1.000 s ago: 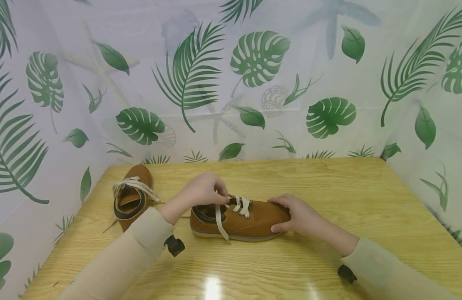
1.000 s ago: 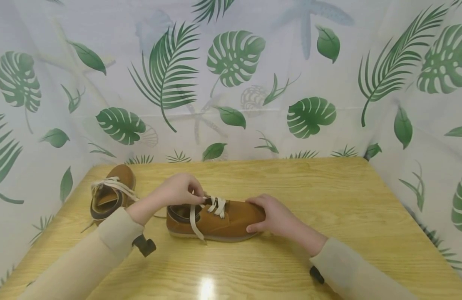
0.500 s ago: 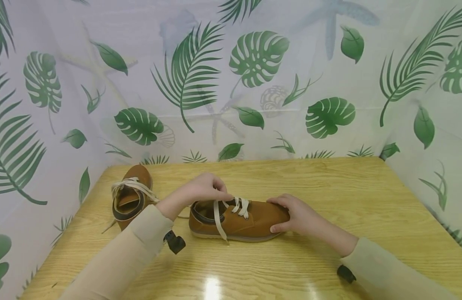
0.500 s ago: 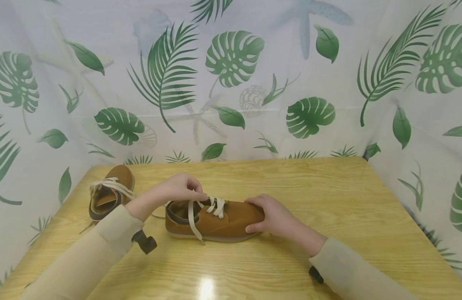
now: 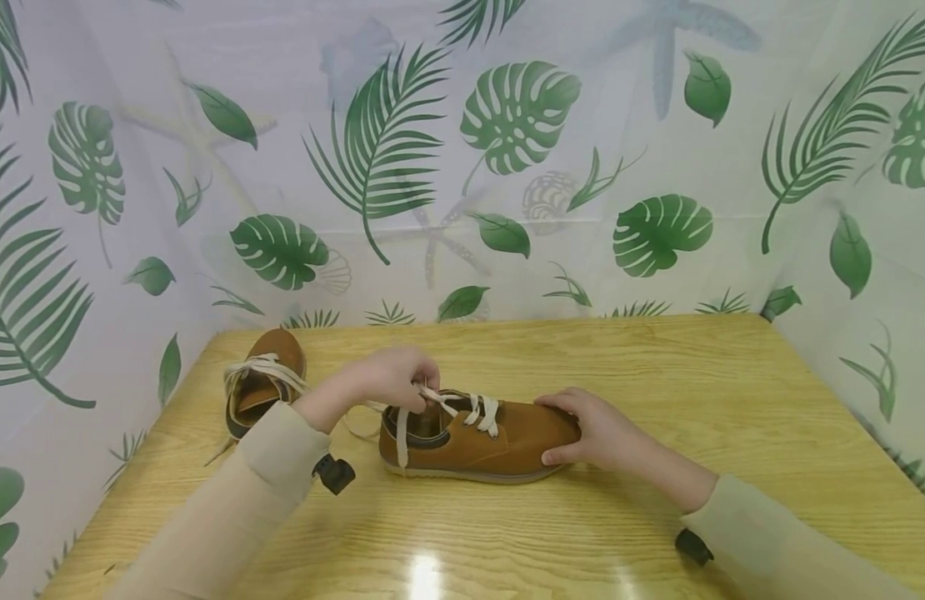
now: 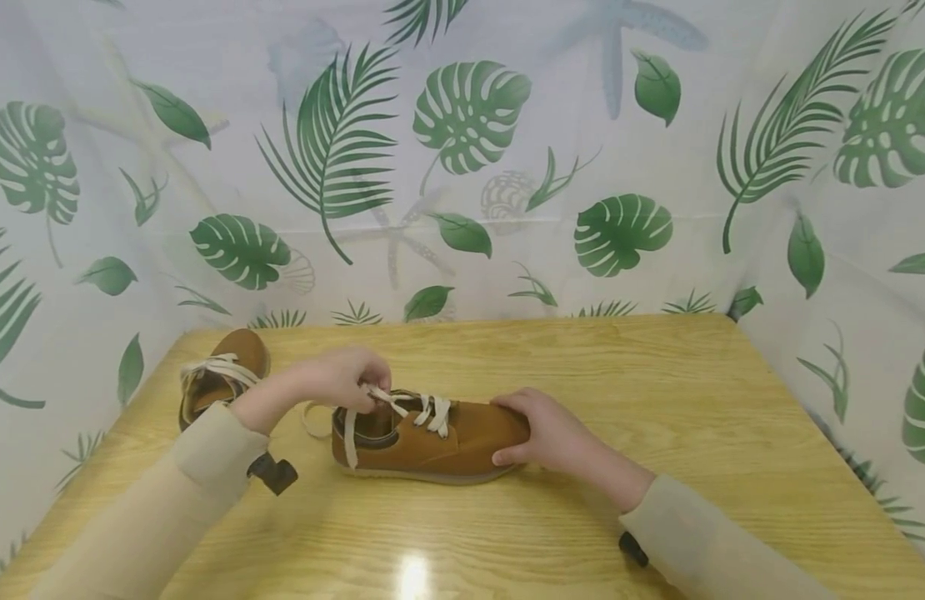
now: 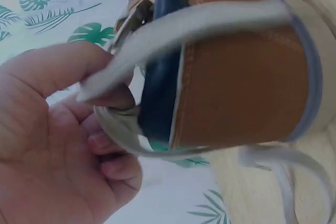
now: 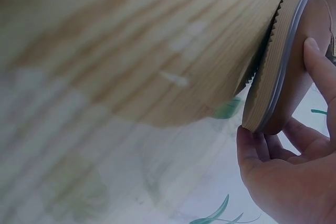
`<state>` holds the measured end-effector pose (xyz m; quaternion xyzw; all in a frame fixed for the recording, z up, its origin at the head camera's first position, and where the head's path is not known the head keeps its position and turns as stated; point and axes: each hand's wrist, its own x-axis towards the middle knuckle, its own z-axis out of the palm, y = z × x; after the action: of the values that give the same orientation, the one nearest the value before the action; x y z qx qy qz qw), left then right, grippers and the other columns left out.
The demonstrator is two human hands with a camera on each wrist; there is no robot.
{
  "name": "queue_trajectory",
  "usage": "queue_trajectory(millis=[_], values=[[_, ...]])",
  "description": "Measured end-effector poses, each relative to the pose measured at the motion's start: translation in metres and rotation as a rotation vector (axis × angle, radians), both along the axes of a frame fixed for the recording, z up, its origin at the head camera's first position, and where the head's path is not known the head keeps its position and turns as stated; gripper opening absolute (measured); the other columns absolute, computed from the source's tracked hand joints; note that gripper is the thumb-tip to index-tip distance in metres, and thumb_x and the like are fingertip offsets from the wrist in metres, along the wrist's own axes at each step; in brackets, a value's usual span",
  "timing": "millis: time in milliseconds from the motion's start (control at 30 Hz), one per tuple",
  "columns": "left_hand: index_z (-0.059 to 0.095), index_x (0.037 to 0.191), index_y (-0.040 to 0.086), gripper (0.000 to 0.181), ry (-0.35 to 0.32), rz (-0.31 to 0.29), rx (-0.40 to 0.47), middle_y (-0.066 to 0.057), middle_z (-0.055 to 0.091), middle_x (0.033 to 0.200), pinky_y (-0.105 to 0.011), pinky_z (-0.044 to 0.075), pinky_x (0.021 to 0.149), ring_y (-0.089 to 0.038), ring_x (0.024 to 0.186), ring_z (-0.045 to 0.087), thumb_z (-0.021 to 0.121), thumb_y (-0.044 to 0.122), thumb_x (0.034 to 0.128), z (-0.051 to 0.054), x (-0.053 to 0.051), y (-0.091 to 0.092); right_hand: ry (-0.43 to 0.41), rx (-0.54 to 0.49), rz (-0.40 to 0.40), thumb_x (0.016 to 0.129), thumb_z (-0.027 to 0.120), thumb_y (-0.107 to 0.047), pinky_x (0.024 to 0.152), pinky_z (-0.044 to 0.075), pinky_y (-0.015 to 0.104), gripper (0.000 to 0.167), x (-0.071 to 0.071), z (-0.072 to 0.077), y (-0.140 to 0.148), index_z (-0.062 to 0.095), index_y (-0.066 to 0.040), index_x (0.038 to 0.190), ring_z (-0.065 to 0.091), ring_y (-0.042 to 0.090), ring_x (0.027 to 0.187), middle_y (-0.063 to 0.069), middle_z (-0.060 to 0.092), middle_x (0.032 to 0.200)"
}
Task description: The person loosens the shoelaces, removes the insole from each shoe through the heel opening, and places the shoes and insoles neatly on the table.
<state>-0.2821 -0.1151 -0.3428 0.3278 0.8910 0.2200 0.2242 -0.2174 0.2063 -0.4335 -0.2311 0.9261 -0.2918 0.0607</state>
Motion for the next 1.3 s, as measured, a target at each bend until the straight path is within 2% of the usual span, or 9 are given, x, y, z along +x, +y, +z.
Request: queue_trajectory(millis=[200, 367, 500, 633, 767, 967, 1100, 1200, 1300], values=[[0.072, 0.088, 0.007, 0.006, 0.178, 0.091, -0.068, -0.002, 0.064, 0.080, -0.030, 0.048, 0.069, -0.017, 0.073, 0.056, 0.069, 0.002, 0.0913, 0.010, -0.008, -0.013, -0.002, -0.001, -0.004, 0.085, 0.092, -0.032, 0.104, 0.053, 0.058, 0.076, 0.001, 0.001, 0.001, 0.060, -0.002, 0.147, 0.061, 0.043, 0.127, 0.023, 0.063, 0.140], [0.077, 0.102, 0.006, 0.011, 0.351, 0.167, -0.134, -0.013, 0.078, 0.112, -0.046, 0.059, 0.094, -0.033, 0.107, 0.072, 0.074, 0.001, 0.0928, 0.014, -0.018, -0.027, 0.004, -0.003, -0.004, 0.085, 0.092, -0.032, 0.104, 0.052, 0.059, 0.075, 0.000, 0.001, 0.001, 0.060, -0.002, 0.146, 0.061, 0.044, 0.127, 0.023, 0.063, 0.140], [0.077, 0.113, 0.006, 0.020, 0.328, 0.163, -0.141, -0.015, 0.076, 0.120, -0.047, 0.060, 0.094, -0.033, 0.109, 0.072, 0.068, 0.000, 0.0958, 0.014, -0.017, -0.026, 0.011, 0.001, -0.001, 0.085, 0.092, -0.032, 0.105, 0.052, 0.059, 0.075, -0.002, 0.000, 0.001, 0.060, -0.002, 0.146, 0.061, 0.044, 0.128, 0.023, 0.063, 0.140], [0.077, 0.099, 0.011, 0.007, 0.313, 0.099, -0.062, -0.007, 0.078, 0.098, -0.038, 0.057, 0.081, -0.021, 0.086, 0.069, 0.071, 0.013, 0.1001, 0.008, -0.010, -0.009, 0.012, 0.000, -0.012, 0.085, 0.092, -0.031, 0.106, 0.051, 0.059, 0.075, -0.002, 0.000, 0.002, 0.060, -0.001, 0.146, 0.061, 0.043, 0.128, 0.023, 0.063, 0.140], [0.075, 0.085, 0.015, 0.016, 0.297, 0.055, -0.055, 0.002, 0.073, 0.081, -0.028, 0.050, 0.069, -0.011, 0.070, 0.059, 0.076, 0.023, 0.0997, 0.000, 0.002, 0.012, 0.008, -0.002, -0.017, 0.085, 0.092, -0.031, 0.106, 0.052, 0.058, 0.074, -0.002, 0.000, 0.001, 0.060, -0.002, 0.146, 0.062, 0.042, 0.127, 0.022, 0.064, 0.139], [0.067, 0.061, 0.018, 0.039, 0.331, 0.134, -0.185, 0.009, 0.057, 0.059, -0.024, 0.038, 0.054, -0.009, 0.055, 0.045, 0.084, 0.031, 0.0938, -0.005, 0.015, 0.030, -0.006, -0.008, -0.013, 0.085, 0.092, -0.032, 0.105, 0.052, 0.059, 0.075, -0.001, 0.001, -0.001, 0.060, -0.003, 0.147, 0.061, 0.043, 0.127, 0.023, 0.063, 0.141], [0.059, 0.054, 0.020, 0.047, 0.366, 0.150, -0.204, 0.010, 0.048, 0.054, -0.025, 0.034, 0.052, -0.009, 0.054, 0.040, 0.082, 0.026, 0.0945, -0.005, 0.019, 0.034, -0.007, -0.011, -0.021, 0.085, 0.092, -0.030, 0.105, 0.052, 0.058, 0.075, -0.001, 0.002, -0.001, 0.060, -0.003, 0.147, 0.061, 0.042, 0.127, 0.022, 0.063, 0.140], [0.066, 0.064, 0.020, 0.033, 0.305, 0.182, -0.127, 0.010, 0.058, 0.063, -0.026, 0.039, 0.059, -0.010, 0.061, 0.046, 0.077, 0.020, 0.0951, -0.005, 0.017, 0.032, 0.002, -0.012, -0.016, 0.085, 0.092, -0.030, 0.106, 0.052, 0.058, 0.074, -0.001, 0.001, 0.000, 0.060, -0.002, 0.146, 0.062, 0.042, 0.127, 0.023, 0.063, 0.140], [0.072, 0.077, 0.017, 0.019, 0.178, 0.200, -0.033, 0.006, 0.065, 0.073, -0.027, 0.042, 0.065, -0.012, 0.066, 0.050, 0.070, 0.016, 0.0962, -0.005, 0.013, 0.027, 0.005, -0.011, -0.009, 0.085, 0.092, -0.030, 0.105, 0.052, 0.058, 0.074, -0.001, 0.000, 0.000, 0.061, -0.002, 0.146, 0.062, 0.042, 0.127, 0.022, 0.064, 0.139]])
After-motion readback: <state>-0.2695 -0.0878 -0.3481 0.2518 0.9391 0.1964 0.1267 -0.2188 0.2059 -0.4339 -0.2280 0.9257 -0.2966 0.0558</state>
